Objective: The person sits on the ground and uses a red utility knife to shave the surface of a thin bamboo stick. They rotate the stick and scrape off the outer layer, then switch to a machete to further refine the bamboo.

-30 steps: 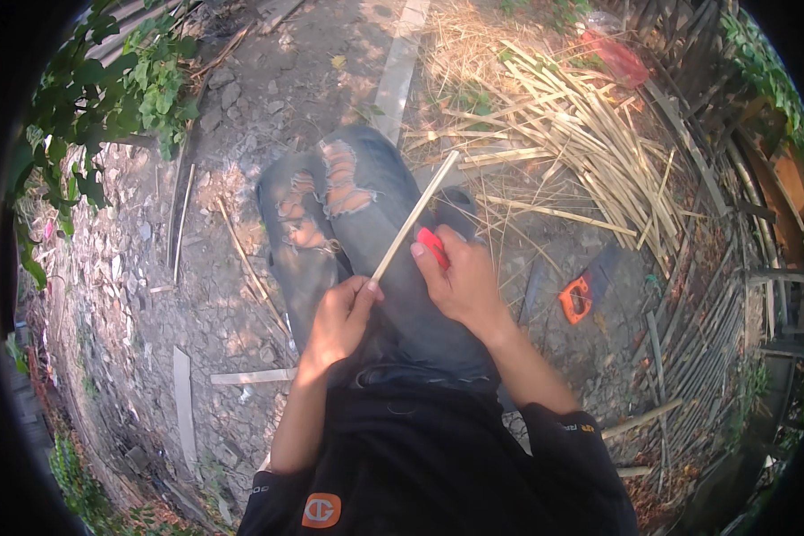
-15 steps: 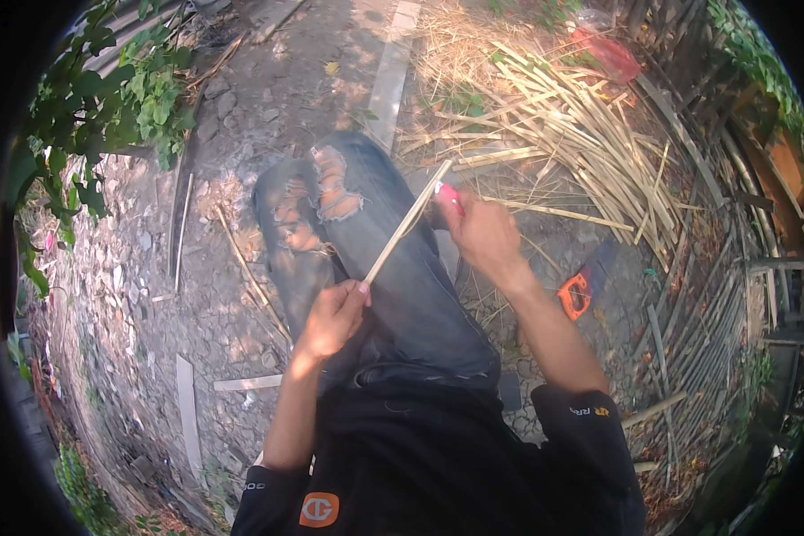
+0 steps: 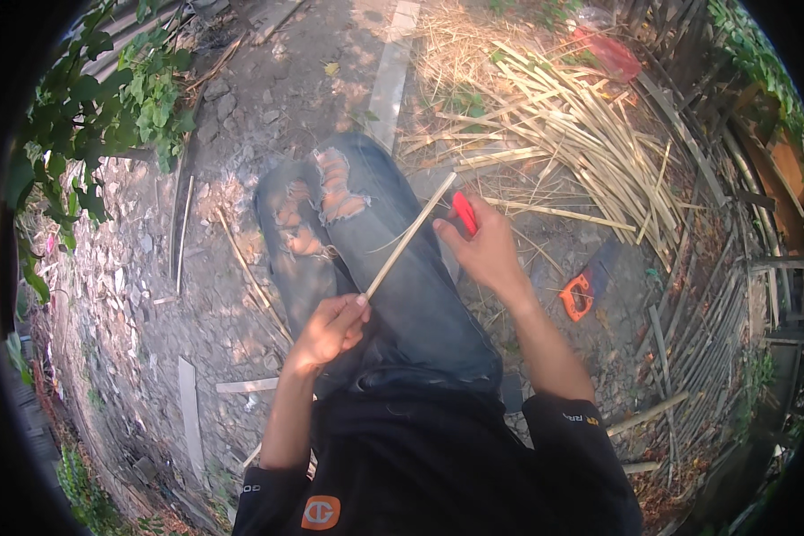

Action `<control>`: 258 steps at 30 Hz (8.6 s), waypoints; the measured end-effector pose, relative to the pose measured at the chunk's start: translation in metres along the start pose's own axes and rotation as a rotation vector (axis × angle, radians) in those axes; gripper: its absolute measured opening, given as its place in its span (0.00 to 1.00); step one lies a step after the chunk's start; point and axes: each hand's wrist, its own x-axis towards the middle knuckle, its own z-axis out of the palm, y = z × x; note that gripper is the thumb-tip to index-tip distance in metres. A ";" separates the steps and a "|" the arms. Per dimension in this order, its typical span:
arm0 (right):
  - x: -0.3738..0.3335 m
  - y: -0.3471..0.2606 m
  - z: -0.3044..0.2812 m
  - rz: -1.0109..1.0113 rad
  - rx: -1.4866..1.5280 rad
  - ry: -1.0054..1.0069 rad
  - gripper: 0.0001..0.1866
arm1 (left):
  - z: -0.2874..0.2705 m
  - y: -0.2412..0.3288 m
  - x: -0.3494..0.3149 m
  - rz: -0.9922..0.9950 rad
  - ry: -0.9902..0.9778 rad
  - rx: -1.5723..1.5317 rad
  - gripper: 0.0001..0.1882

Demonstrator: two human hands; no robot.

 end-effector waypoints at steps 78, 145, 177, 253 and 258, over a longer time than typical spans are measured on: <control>0.011 0.004 -0.025 -0.084 -0.328 -0.101 0.33 | -0.004 0.005 -0.010 -0.040 0.046 0.172 0.28; 0.036 -0.033 0.018 -0.484 -0.670 0.056 0.24 | 0.021 0.020 0.011 0.191 0.334 0.499 0.22; -0.004 -0.022 -0.005 -0.133 -0.363 -0.174 0.29 | 0.005 0.016 -0.010 0.088 0.221 0.358 0.25; 0.078 0.109 -0.079 0.174 -0.264 0.337 0.35 | 0.021 0.021 -0.029 0.244 0.562 0.897 0.18; 0.010 -0.007 -0.011 -0.061 -0.214 -0.094 0.29 | 0.030 0.024 -0.013 0.308 0.556 0.839 0.17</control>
